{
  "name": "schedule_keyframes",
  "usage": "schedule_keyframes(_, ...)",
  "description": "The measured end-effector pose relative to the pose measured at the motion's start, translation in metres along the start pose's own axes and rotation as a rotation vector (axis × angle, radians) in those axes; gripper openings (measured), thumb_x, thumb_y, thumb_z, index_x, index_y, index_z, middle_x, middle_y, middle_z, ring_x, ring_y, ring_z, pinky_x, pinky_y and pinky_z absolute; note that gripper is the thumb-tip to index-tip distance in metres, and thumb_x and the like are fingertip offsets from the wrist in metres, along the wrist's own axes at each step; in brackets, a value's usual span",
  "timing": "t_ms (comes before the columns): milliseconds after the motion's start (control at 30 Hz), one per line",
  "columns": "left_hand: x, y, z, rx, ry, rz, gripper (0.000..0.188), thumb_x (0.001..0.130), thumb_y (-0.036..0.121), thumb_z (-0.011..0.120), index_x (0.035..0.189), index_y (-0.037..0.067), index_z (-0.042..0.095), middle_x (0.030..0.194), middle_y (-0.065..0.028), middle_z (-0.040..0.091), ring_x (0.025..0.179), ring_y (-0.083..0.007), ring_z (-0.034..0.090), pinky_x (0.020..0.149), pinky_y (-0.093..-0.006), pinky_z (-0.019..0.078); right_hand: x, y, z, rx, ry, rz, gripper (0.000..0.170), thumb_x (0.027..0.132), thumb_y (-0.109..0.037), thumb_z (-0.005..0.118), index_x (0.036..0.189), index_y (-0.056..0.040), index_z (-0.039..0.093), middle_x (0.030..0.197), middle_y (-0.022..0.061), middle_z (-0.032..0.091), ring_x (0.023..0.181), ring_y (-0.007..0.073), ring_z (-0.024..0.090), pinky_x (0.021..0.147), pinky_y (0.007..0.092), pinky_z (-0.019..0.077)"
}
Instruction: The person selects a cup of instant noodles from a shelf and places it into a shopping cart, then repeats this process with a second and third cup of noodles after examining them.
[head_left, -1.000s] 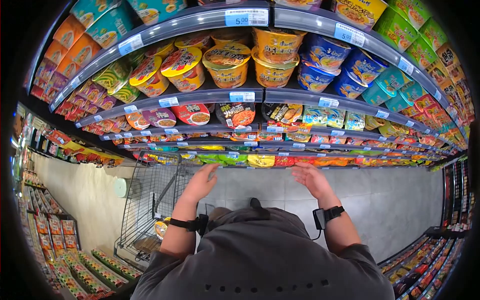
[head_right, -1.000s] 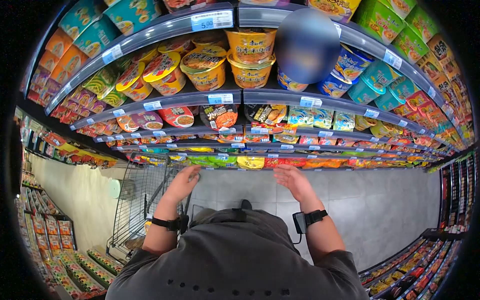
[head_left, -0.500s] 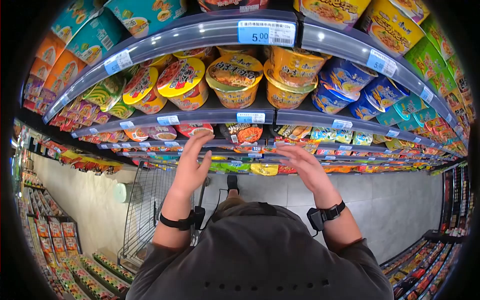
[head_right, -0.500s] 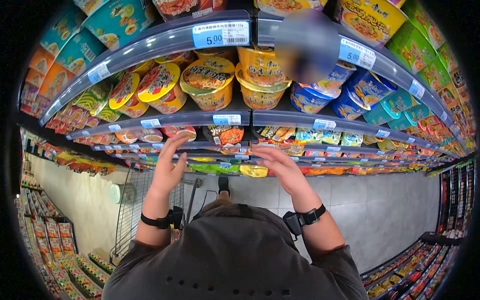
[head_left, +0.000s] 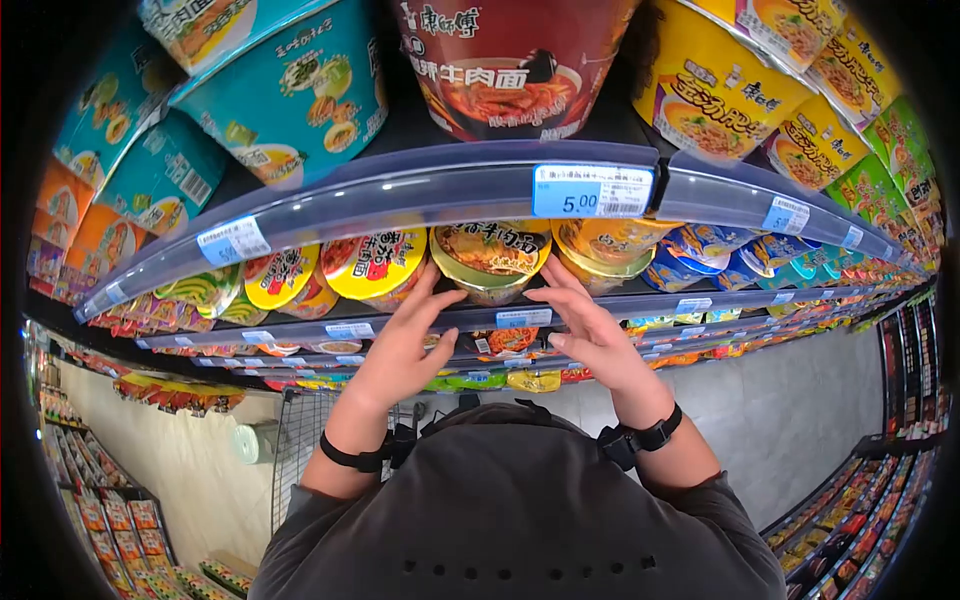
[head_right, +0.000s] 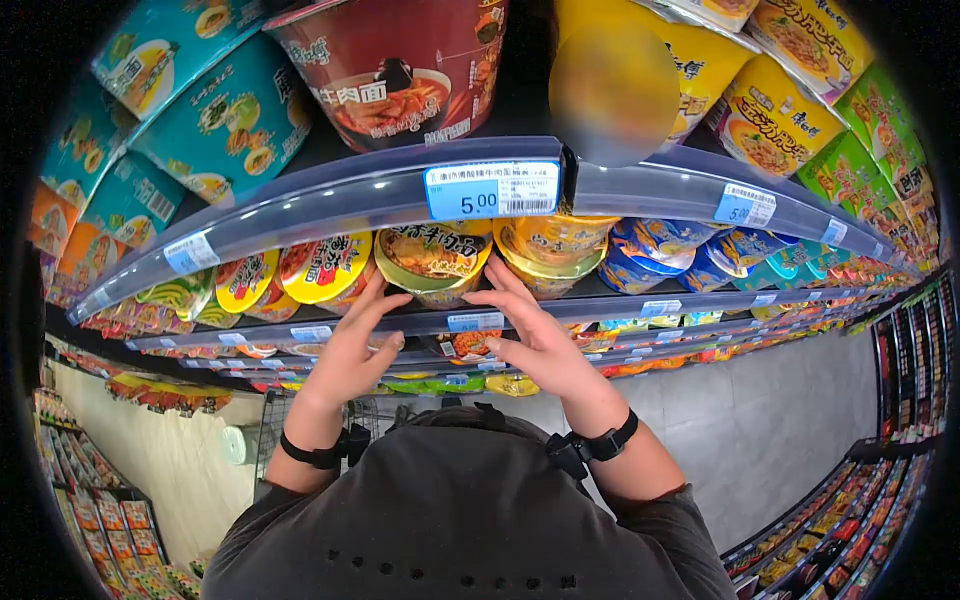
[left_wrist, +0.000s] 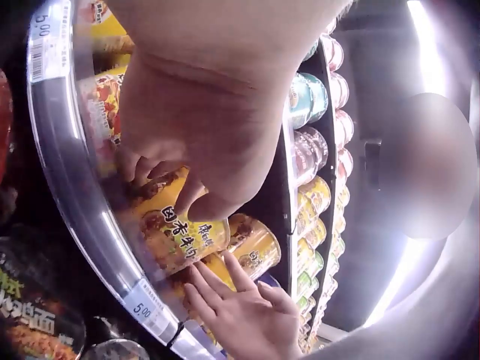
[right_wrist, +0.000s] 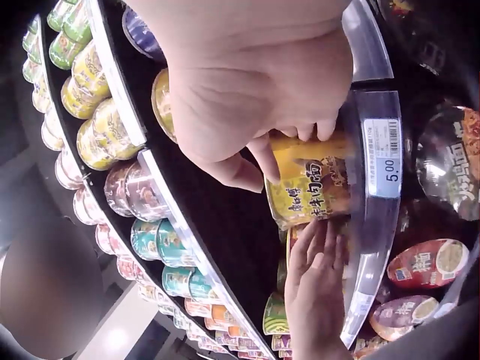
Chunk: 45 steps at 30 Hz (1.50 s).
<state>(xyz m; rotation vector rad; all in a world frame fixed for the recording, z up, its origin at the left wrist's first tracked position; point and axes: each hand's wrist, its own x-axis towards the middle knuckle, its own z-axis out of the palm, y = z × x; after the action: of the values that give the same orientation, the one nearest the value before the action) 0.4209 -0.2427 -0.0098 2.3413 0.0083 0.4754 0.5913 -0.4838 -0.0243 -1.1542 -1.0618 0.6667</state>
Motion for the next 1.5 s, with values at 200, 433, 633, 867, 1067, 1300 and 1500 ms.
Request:
schedule_keyframes(200, 0.006, -0.011, -0.004, -0.074, -0.087, 0.062, 0.052, 0.089, 0.004, 0.070, 0.140, 0.008, 0.060, 0.167, -0.0302, 0.025, 0.155, -0.0450, 0.026, 0.123, -0.0467, 0.0291, 0.007, 0.003, 0.000, -0.003, 0.021, 0.003, 0.051, 0.091, 0.002, 0.061, 0.141, -0.0039, 0.059, 0.173, 0.0205, 0.011, 0.162, 0.0322, 0.011, 0.127, 0.0453, 0.0156)
schedule_keyframes(433, -0.003, -0.002, -0.010, -0.099, -0.107, 0.090, 0.050, 0.087, 0.002, 0.068, 0.136, 0.007, 0.063, 0.166, -0.0303, 0.027, 0.154, -0.0449, 0.031, 0.122, -0.0471, 0.0322, -0.002, -0.005, -0.001, 0.079, 0.001, -0.021, 0.047, 0.090, -0.001, 0.061, 0.137, -0.0030, 0.062, 0.173, 0.0201, 0.011, 0.162, 0.0335, 0.011, 0.128, 0.0467, 0.0147)
schedule_keyframes(633, -0.025, 0.020, -0.004, -0.223, 0.038, 0.128, 0.048, 0.087, -0.002, 0.061, 0.134, -0.003, 0.060, 0.158, -0.0296, 0.043, 0.147, -0.0399, 0.045, 0.120, -0.0453, 0.0351, -0.026, -0.005, -0.002, 0.127, -0.030, -0.054, 0.042, 0.091, -0.006, 0.061, 0.132, -0.0016, 0.064, 0.173, 0.0199, 0.012, 0.161, 0.0357, 0.013, 0.127, 0.0508, 0.0161)
schedule_keyframes(867, -0.095, 0.046, 0.041, -0.562, 0.263, -0.134, 0.067, 0.090, -0.004, 0.058, 0.154, -0.005, 0.038, 0.141, -0.0239, 0.063, 0.135, -0.0281, 0.058, 0.118, -0.0395, 0.0352, -0.091, 0.004, -0.004, 0.364, -0.065, 0.037, 0.038, 0.091, -0.011, 0.064, 0.127, -0.0003, 0.067, 0.170, 0.0195, 0.022, 0.159, 0.0347, 0.021, 0.125, 0.0512, 0.0214)
schedule_keyframes(1067, -0.149, 0.072, 0.067, -0.432, 0.247, -0.300, 0.059, 0.091, -0.007, 0.055, 0.149, -0.005, 0.050, 0.125, -0.0210, 0.073, 0.125, -0.0229, 0.066, 0.110, -0.0340, 0.0433, -0.153, 0.026, -0.002, 0.384, -0.112, 0.192, 0.039, 0.090, -0.008, 0.063, 0.128, -0.0004, 0.067, 0.169, 0.0192, 0.030, 0.157, 0.0318, 0.027, 0.126, 0.0467, 0.0226)
schedule_keyframes(1300, -0.197, 0.094, 0.079, -0.255, 0.099, -0.441, 0.067, 0.089, -0.004, 0.058, 0.154, -0.002, 0.043, 0.125, -0.0234, 0.072, 0.115, -0.0281, 0.072, 0.096, -0.0351, 0.0542, -0.188, 0.045, 0.013, 0.493, -0.252, 0.407, 0.044, 0.094, -0.011, 0.059, 0.137, 0.0027, 0.059, 0.165, 0.0187, 0.036, 0.154, 0.0331, 0.034, 0.125, 0.0493, 0.0267)
schedule_keyframes(1500, -0.236, 0.113, 0.070, -0.098, 0.062, -0.579, 0.067, 0.089, 0.001, 0.061, 0.153, -0.004, 0.043, 0.121, -0.0245, 0.071, 0.111, -0.0324, 0.073, 0.080, -0.0405, 0.0580, -0.187, 0.059, 0.043, 0.627, -0.340, 0.535, 0.056, 0.097, -0.015, 0.060, 0.149, 0.0015, 0.046, 0.153, 0.0175, 0.051, 0.145, 0.0338, 0.047, 0.123, 0.0484, 0.0305)
